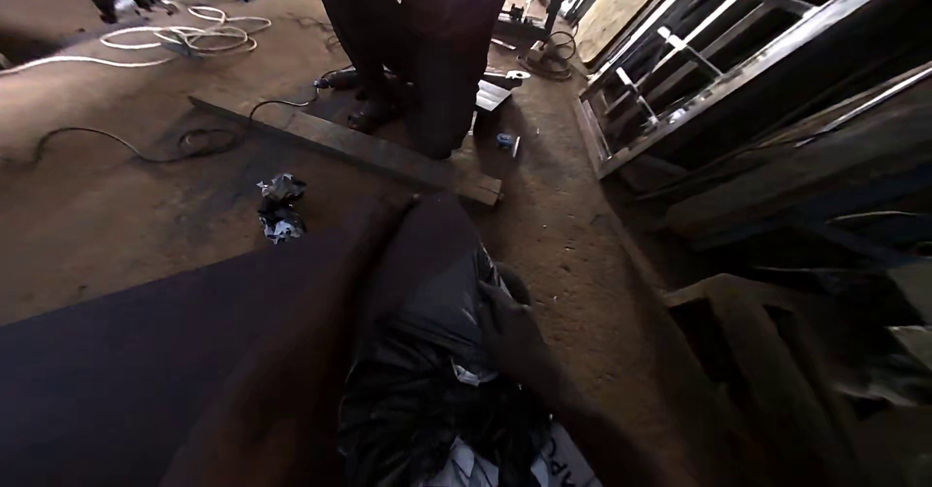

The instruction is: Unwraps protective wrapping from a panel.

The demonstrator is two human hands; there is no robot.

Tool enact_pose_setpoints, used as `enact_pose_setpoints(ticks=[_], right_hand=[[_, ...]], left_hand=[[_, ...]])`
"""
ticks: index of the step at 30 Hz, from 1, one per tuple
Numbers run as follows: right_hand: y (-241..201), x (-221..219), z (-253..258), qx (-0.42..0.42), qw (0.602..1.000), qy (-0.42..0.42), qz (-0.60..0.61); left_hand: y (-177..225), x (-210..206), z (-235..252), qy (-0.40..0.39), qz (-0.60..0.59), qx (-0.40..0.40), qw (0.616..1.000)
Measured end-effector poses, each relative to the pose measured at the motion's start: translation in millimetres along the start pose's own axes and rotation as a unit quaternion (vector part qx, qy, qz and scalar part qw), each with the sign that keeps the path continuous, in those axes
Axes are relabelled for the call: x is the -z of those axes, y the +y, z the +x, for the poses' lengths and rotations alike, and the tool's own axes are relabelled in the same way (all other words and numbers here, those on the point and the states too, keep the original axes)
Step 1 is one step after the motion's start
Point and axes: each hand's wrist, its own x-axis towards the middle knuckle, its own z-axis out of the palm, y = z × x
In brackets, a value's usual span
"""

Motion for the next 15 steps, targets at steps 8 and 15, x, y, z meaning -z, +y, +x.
enact_pose_setpoints(ticks=[8, 15], right_hand=[[35, -5, -76, 0.065, 0.992, 0.1, 0.03], [57, 12, -117, 0.078, 0.99, 0.091, 0.073]], left_hand=[[4, 12, 0, 0.0, 0.024, -0.004, 1.0], [-31, 1, 47, 0.027, 0.001, -0.002, 1.0]])
